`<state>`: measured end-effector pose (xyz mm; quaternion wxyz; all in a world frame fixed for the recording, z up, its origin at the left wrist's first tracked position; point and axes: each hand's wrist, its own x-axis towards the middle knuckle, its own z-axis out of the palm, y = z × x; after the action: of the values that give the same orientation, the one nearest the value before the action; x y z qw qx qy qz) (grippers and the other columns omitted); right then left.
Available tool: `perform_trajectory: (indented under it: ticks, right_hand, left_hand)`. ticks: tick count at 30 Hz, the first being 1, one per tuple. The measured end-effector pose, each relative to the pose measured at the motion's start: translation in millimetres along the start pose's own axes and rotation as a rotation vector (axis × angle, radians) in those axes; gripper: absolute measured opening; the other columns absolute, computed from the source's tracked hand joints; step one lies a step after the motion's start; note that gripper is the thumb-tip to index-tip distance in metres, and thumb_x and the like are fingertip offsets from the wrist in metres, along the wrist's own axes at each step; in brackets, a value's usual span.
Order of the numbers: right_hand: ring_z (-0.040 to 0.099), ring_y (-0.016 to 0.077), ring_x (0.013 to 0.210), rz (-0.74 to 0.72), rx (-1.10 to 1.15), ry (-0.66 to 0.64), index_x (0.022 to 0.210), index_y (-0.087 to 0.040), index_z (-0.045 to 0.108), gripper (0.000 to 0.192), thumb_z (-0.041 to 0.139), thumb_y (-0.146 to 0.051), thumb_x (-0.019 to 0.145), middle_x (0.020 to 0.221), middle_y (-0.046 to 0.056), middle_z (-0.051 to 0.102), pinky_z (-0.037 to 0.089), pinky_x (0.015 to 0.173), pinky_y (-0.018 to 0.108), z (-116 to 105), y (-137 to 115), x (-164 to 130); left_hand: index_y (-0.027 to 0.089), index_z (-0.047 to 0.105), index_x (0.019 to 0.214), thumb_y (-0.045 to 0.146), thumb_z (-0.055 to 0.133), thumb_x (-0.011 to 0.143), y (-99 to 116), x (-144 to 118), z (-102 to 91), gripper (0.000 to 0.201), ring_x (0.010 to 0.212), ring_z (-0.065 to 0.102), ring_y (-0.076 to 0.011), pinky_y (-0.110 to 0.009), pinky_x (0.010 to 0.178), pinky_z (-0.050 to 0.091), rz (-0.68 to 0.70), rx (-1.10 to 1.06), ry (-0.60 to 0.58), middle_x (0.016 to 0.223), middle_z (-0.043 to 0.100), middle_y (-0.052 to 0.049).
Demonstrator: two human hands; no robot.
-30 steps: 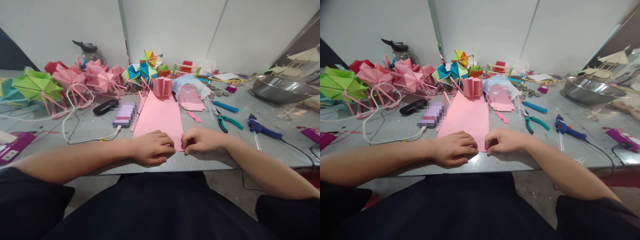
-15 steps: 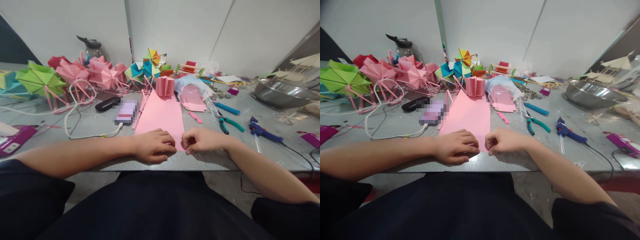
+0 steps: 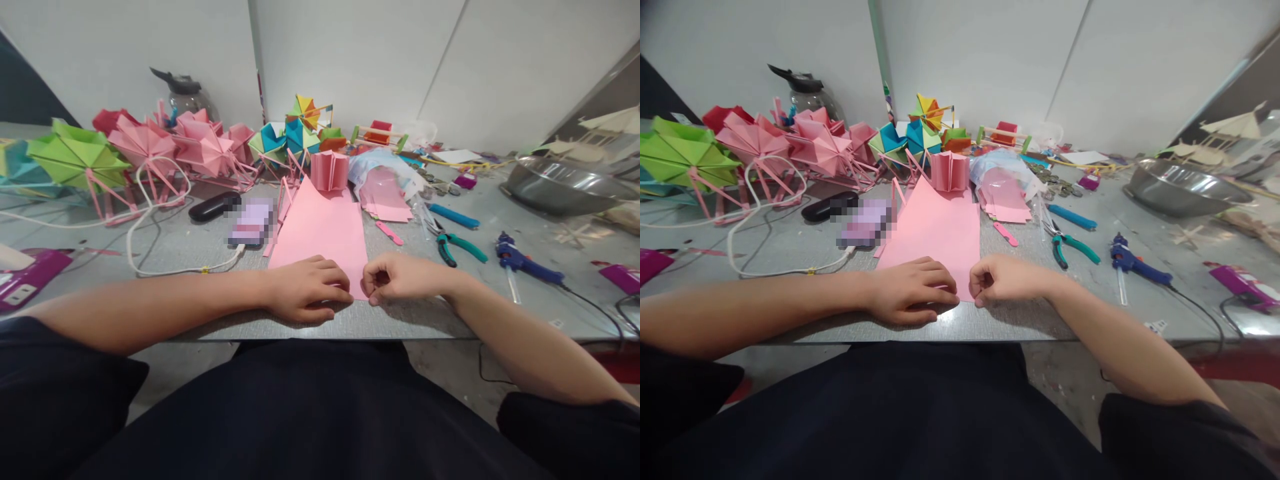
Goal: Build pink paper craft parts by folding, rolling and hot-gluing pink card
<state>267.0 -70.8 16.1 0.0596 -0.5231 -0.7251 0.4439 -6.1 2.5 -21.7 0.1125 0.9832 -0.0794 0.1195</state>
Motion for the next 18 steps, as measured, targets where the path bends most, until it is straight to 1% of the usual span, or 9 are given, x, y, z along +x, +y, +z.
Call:
perform_trajectory:
  ticks: [5,7,11,18]
  right_hand:
    - [0.061,0.0188,0.072,-0.013,0.012,-0.033,0.078,-0.023,0.072,0.017,0.081,-0.037,0.074,0.073,-0.001,0.068,0.045,0.068,0.033,-1.8,1.2,0.1]
    - [0.061,0.0192,0.073,-0.010,-0.002,-0.024,0.077,-0.023,0.071,0.017,0.080,-0.037,0.075,0.074,0.000,0.069,0.046,0.068,0.034,-1.5,0.3,-0.2]
    - [0.060,0.0182,0.072,-0.006,-0.018,-0.017,0.078,-0.023,0.069,0.014,0.079,-0.033,0.076,0.074,-0.001,0.067,0.045,0.068,0.033,-0.5,-2.8,-1.4]
    - [0.057,0.0176,0.070,-0.014,-0.029,-0.021,0.082,-0.024,0.068,0.016,0.081,-0.031,0.075,0.073,-0.001,0.065,0.042,0.065,0.032,-1.1,-0.2,-0.5]
  left_hand:
    - [0.023,0.071,0.139,0.033,0.060,0.107,0.5,0.5,-0.4,0.036,0.121,0.069,-0.0339,-0.052,0.109,0.051,-0.015,0.001,-0.014,0.135,0.075,-0.017]
    - [0.024,0.071,0.139,0.033,0.060,0.107,0.6,0.7,-0.6,0.035,0.121,0.068,-0.0336,-0.052,0.109,0.051,-0.022,-0.002,-0.023,0.136,0.075,-0.017]
    - [0.022,0.072,0.139,0.033,0.059,0.108,0.5,0.6,-0.3,0.036,0.121,0.068,-0.0341,-0.053,0.109,0.051,-0.017,-0.002,-0.022,0.135,0.075,-0.017]
    - [0.022,0.071,0.139,0.034,0.059,0.108,-0.8,-0.1,0.9,0.036,0.120,0.068,-0.0340,-0.052,0.109,0.051,-0.012,0.000,-0.013,0.135,0.075,-0.017]
